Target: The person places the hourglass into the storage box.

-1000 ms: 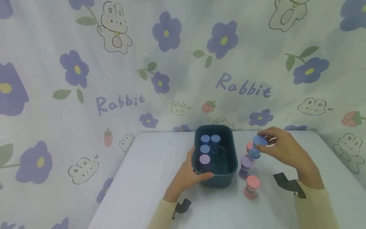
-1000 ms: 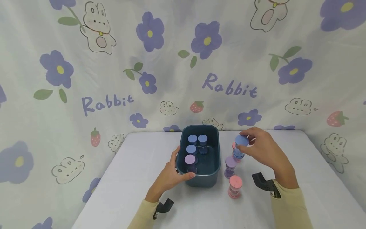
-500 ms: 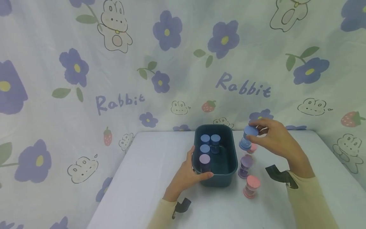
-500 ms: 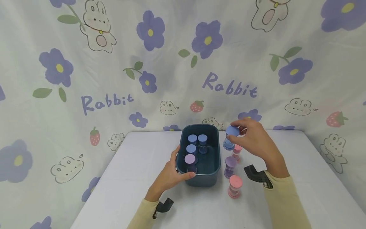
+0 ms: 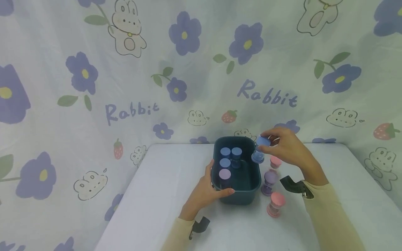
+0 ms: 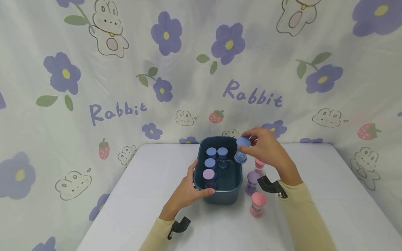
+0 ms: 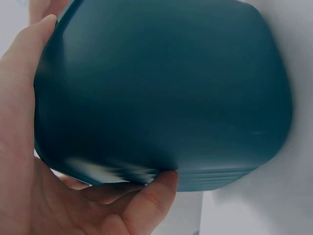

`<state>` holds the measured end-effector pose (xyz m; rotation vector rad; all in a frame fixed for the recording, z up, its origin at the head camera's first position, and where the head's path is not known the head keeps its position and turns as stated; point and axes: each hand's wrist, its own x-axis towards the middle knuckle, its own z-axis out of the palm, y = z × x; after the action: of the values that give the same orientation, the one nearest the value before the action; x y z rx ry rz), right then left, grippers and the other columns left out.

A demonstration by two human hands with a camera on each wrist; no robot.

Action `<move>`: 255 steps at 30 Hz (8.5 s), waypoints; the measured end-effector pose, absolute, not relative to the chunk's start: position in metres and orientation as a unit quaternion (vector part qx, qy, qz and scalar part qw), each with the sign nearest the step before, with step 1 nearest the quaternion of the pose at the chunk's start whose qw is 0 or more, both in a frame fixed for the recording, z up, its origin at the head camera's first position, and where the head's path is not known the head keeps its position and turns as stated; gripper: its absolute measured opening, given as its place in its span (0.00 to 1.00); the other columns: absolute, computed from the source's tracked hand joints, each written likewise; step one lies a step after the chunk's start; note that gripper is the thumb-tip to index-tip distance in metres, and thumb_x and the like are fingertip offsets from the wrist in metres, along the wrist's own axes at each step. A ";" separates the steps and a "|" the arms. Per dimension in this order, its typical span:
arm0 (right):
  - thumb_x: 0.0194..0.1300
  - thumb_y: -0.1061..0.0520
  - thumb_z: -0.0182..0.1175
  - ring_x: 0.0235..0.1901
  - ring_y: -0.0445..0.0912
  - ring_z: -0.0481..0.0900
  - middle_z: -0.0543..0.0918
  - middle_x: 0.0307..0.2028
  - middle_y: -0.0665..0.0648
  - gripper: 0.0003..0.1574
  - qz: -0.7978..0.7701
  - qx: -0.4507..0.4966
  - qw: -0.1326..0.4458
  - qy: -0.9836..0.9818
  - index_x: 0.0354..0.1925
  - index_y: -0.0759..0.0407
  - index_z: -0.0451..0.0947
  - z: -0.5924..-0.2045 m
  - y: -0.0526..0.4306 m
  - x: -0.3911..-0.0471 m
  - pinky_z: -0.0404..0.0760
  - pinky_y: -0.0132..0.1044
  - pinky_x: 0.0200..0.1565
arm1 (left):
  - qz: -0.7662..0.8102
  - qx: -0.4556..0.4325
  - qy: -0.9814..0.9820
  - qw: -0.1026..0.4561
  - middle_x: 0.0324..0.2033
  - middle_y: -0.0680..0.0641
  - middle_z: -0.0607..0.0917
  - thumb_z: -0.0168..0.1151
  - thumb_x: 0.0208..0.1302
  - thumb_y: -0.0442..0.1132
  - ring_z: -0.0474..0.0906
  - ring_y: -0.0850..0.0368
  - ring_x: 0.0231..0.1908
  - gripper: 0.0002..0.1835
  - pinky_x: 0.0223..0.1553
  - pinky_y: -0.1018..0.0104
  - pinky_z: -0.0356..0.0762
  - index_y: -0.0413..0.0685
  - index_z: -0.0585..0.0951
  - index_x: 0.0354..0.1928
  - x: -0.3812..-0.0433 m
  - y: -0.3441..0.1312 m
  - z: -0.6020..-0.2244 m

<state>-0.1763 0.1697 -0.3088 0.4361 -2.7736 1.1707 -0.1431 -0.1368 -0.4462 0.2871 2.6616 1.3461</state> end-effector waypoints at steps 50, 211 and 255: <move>0.60 0.56 0.74 0.45 0.53 0.86 0.88 0.50 0.65 0.27 0.293 0.208 -0.057 -0.932 0.55 0.68 0.83 -0.356 0.103 -0.233 0.88 0.52 0.55 | 0.442 0.101 0.888 0.078 0.80 0.49 0.62 0.74 0.46 0.75 0.66 0.45 0.76 0.71 0.72 0.33 0.67 0.69 0.39 0.83 -0.144 -0.137 -0.447; 0.64 0.38 0.72 0.61 0.61 0.81 0.83 0.62 0.67 0.42 0.468 0.012 -0.006 -0.884 0.65 0.60 0.75 -0.460 0.238 -0.197 0.83 0.38 0.53 | 0.444 0.095 0.888 0.073 0.81 0.47 0.61 0.76 0.44 0.75 0.64 0.41 0.77 0.71 0.71 0.29 0.66 0.72 0.41 0.83 -0.143 -0.134 -0.449; 0.66 0.38 0.70 0.45 0.24 0.76 0.83 0.59 0.63 0.38 0.464 0.008 0.080 -0.882 0.65 0.57 0.78 -0.426 0.235 -0.177 0.82 0.33 0.50 | 0.440 0.095 0.890 0.069 0.81 0.44 0.61 0.75 0.45 0.75 0.64 0.40 0.77 0.71 0.71 0.29 0.66 0.69 0.41 0.83 -0.142 -0.136 -0.448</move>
<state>-0.1774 0.2354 -0.4261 0.0234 -2.6382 1.3874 -0.1424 -0.1357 -0.4477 0.2847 2.6799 1.3256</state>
